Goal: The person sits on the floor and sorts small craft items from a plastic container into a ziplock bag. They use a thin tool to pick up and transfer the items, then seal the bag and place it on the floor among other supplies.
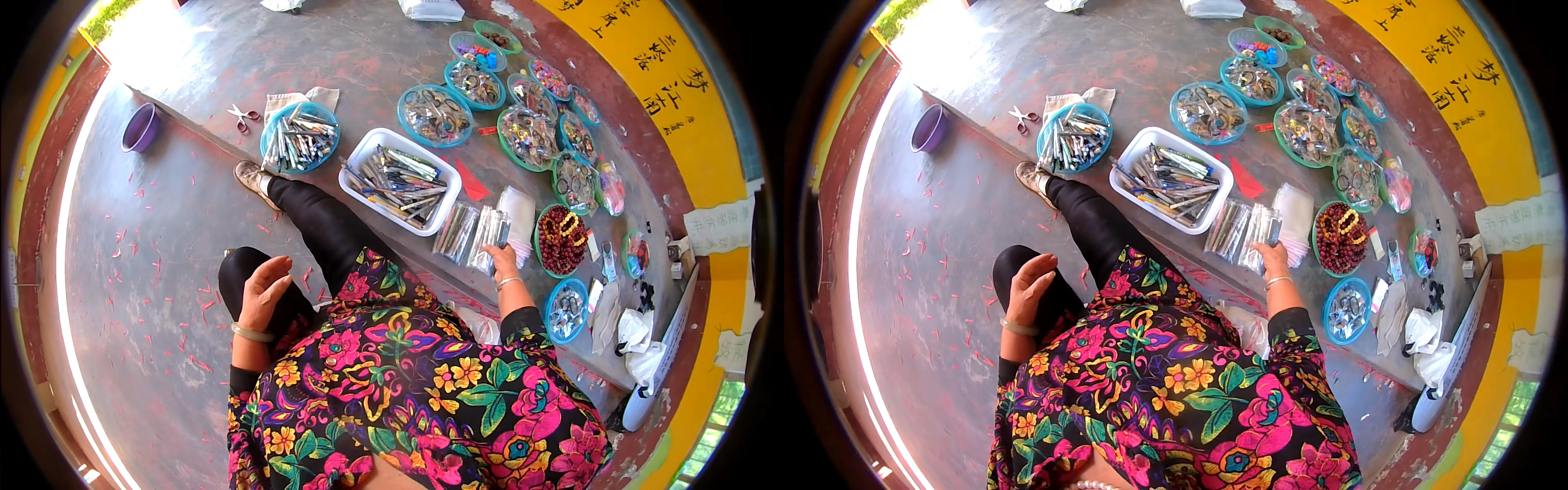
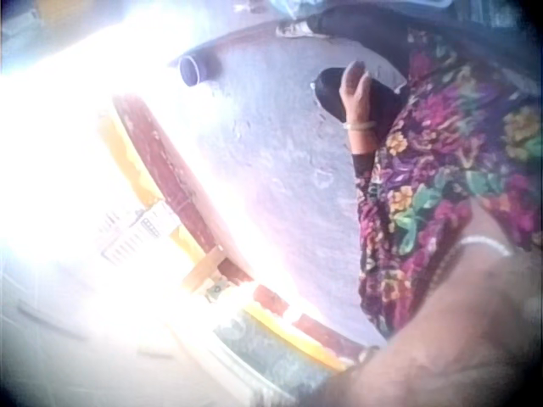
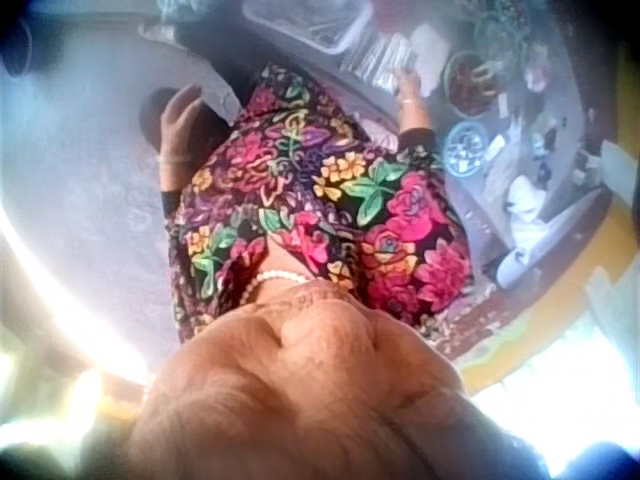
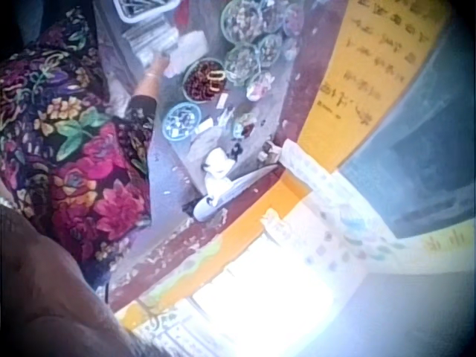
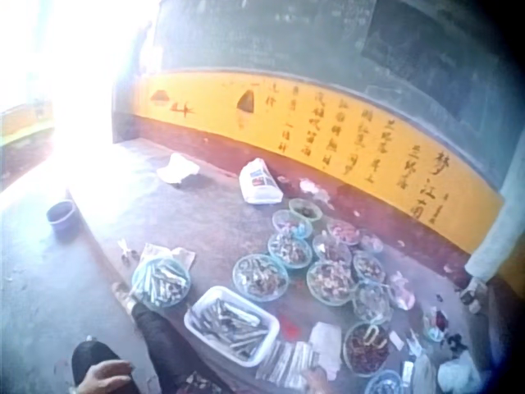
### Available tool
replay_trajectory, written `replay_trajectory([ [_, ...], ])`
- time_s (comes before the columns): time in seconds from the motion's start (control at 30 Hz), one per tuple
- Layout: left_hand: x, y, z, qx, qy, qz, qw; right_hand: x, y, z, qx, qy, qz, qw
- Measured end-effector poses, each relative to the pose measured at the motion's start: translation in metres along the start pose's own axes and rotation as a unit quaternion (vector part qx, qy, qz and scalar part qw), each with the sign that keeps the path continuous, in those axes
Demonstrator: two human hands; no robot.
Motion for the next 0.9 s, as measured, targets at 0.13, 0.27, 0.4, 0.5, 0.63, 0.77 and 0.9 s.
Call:
replay_trajectory([
  [0.13, 0.000, 0.002, -0.002, -0.003, -0.008, -0.008, 1.000, 0.004, -0.035, -0.053, 0.054, -0.001, -0.023, 0.998],
  [0.27, 0.003, 0.002, 0.002, 0.003, -0.024, -0.009, 1.000, 0.021, -0.056, -0.070, 0.065, -0.051, 0.028, 0.996],
  [0.4, 0.005, 0.001, 0.004, 0.001, -0.049, -0.012, 0.999, 0.032, -0.064, -0.067, 0.072, -0.109, 0.116, 0.985],
  [0.5, 0.007, 0.000, 0.003, -0.004, -0.053, -0.014, 0.998, 0.031, -0.069, -0.075, 0.083, -0.116, 0.127, 0.982],
  [0.63, 0.005, 0.002, 0.009, 0.000, -0.055, -0.015, 0.998, 0.032, -0.072, -0.079, 0.097, -0.082, 0.105, 0.986],
  [0.77, 0.006, -0.005, 0.008, -0.005, -0.061, -0.004, 0.998, 0.000, -0.106, -0.117, -0.003, 0.227, -0.108, 0.968],
  [0.9, 0.005, 0.003, 0.005, -0.001, -0.062, -0.019, 0.998, 0.018, -0.040, -0.045, -0.025, 0.373, -0.109, 0.921],
])
Point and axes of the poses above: each hand's wrist, its own y-axis away from the middle knuckle, its own x-axis out of the palm, z = x × y, the point moved 7 cm from there along -y, towards the middle knuckle, and after that the axes turned 9 degrees about y, right-handed, at the moved point
